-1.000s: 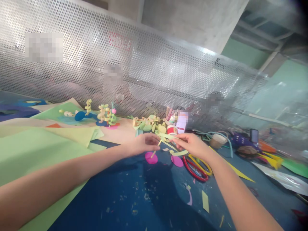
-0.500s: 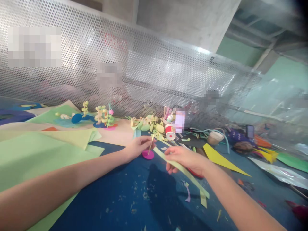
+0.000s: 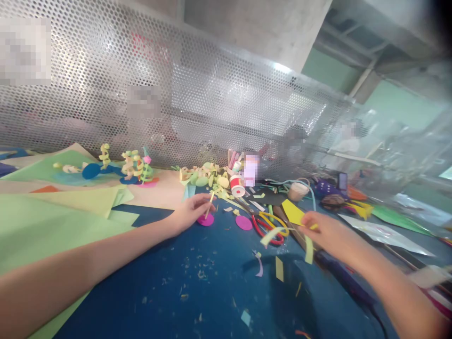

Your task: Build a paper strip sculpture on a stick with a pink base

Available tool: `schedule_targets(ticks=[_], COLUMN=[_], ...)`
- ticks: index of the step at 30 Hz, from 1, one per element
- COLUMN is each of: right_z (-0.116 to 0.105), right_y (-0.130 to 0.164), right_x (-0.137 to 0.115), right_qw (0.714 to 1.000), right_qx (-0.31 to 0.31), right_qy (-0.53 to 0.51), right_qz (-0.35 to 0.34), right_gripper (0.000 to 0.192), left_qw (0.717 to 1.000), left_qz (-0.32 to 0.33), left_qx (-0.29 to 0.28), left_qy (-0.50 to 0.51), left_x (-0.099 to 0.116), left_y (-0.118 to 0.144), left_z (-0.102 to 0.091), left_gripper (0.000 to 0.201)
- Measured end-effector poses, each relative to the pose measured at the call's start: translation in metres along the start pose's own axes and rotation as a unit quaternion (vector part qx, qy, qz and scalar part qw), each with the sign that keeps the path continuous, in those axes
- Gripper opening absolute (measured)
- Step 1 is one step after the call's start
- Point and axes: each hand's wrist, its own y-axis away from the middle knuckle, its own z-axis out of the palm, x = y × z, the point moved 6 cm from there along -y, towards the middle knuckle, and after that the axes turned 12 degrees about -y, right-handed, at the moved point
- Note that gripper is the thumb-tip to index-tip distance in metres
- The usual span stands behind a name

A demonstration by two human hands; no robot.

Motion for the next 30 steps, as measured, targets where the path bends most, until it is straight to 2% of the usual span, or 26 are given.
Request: schedule_targets(ticks=[2, 5, 9, 13, 14, 16, 18, 20, 21, 23, 25, 26, 27, 28, 29, 30], right_z=[-0.008, 0.003, 0.029, 0.036, 0.033, 0.021, 0.005, -0.005, -0.006, -0.004, 0.003, 0.007, 0.01, 0.012, 0.013, 0.014], right_y=[0.006, 0.02, 0.041, 0.051, 0.05, 0.041, 0.03, 0.024, 0.022, 0.021, 0.021, 0.022, 0.022, 0.023, 0.023, 0.024], right_x=[0.024, 0.036, 0.011, -0.023, -0.025, -0.014, 0.013, 0.045, 0.061, 0.085, 0.099, 0.104, 0.108, 0.111, 0.113, 0.116], right_qw=[1.0, 0.993, 0.957, 0.929, 0.933, 0.966, 0.995, 0.995, 0.989, 0.981, 0.982, 0.983, 0.984, 0.985, 0.986, 0.987], right_qx=[-0.012, -0.091, -0.2, -0.274, -0.264, -0.188, -0.084, -0.03, -0.028, -0.035, -0.053, -0.059, -0.06, -0.057, -0.05, -0.041], right_qy=[-0.003, -0.073, -0.211, -0.238, -0.226, -0.158, -0.044, 0.078, 0.122, 0.163, 0.155, 0.148, 0.142, 0.139, 0.136, 0.133], right_qz=[0.02, 0.03, 0.008, -0.078, -0.093, -0.084, -0.024, 0.048, 0.081, 0.103, 0.094, 0.089, 0.085, 0.083, 0.079, 0.076], right_gripper=[0.016, 0.027, 0.032, 0.033, 0.033, 0.031, 0.031, 0.03, 0.028, 0.023, 0.017, 0.015, 0.014, 0.015, 0.015, 0.015], left_qw=[1.0, 0.998, 0.992, 0.978, 0.976, 0.973, 0.969, 0.965, 0.963, 0.95, 0.918, 0.897, 0.883, 0.879, 0.881, 0.884], left_qz=[0.008, 0.018, 0.039, 0.081, 0.081, 0.077, 0.072, 0.064, 0.06, 0.06, 0.098, 0.137, 0.188, 0.234, 0.272, 0.308], left_qx=[-0.013, -0.027, 0.002, 0.045, 0.05, 0.059, 0.066, 0.083, 0.1, 0.171, 0.263, 0.294, 0.295, 0.267, 0.221, 0.148], left_qy=[-0.016, -0.054, -0.12, -0.187, -0.195, -0.208, -0.225, -0.239, -0.243, -0.255, -0.281, -0.299, -0.313, -0.319, -0.318, -0.32], left_x=[-0.001, -0.002, -0.004, 0.001, 0.001, 0.002, 0.003, 0.004, 0.005, 0.012, 0.031, 0.045, 0.06, 0.073, 0.085, 0.095], left_y=[0.0, 0.0, -0.001, -0.001, -0.001, 0.0, 0.0, 0.001, 0.003, 0.008, 0.018, 0.025, 0.031, 0.037, 0.042, 0.046], left_z=[0.002, 0.004, 0.004, 0.001, 0.001, -0.001, -0.002, -0.006, -0.009, -0.02, -0.03, -0.03, -0.025, -0.014, -0.001, 0.019], left_gripper=[0.039, 0.035, 0.033, 0.033, 0.034, 0.039, 0.042, 0.043, 0.043, 0.038, 0.03, 0.025, 0.022, 0.019, 0.019, 0.022])
